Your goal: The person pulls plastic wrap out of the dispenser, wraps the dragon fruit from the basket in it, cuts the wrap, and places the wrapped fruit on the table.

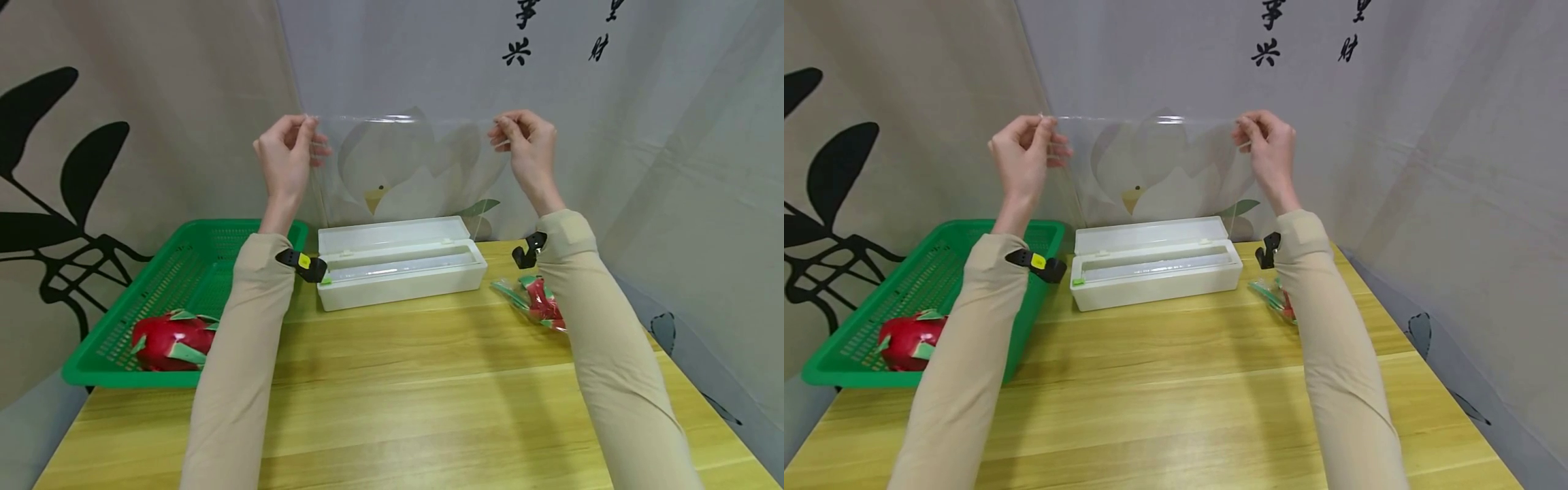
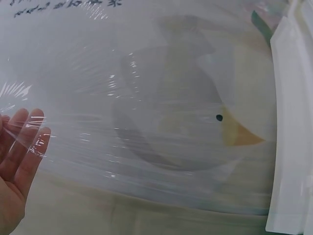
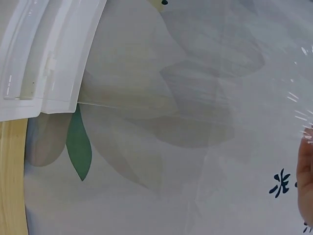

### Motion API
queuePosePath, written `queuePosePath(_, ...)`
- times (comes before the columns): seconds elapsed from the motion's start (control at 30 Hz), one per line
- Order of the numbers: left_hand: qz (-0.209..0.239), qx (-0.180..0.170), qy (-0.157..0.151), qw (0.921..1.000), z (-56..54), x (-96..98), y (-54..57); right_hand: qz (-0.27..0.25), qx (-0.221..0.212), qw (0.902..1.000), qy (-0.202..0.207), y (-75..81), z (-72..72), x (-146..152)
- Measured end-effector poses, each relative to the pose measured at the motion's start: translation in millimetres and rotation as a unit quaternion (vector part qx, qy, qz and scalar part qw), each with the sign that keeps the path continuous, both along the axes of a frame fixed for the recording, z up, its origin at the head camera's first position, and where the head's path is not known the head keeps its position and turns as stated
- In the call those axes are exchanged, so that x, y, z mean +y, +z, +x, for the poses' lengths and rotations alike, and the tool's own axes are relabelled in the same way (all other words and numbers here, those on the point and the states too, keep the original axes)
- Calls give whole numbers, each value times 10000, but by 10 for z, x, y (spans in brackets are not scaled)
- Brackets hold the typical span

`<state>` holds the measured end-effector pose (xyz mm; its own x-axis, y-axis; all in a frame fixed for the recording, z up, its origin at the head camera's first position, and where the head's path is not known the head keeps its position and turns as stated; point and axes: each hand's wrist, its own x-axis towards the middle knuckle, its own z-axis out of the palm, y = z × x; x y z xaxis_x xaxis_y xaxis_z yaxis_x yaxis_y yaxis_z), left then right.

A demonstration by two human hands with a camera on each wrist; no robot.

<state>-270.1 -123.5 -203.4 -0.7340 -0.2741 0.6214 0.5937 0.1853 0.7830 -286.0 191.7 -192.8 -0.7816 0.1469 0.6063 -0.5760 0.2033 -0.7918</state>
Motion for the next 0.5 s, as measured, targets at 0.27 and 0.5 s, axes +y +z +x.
queuePosePath(0.27,17,28,62,10000,26,11,69,112,48,9998,-147,57,29,-7)
queuePosePath(0.5,79,50,42,9999,55,9,130,56,110,9998,-147,112,44,-18)
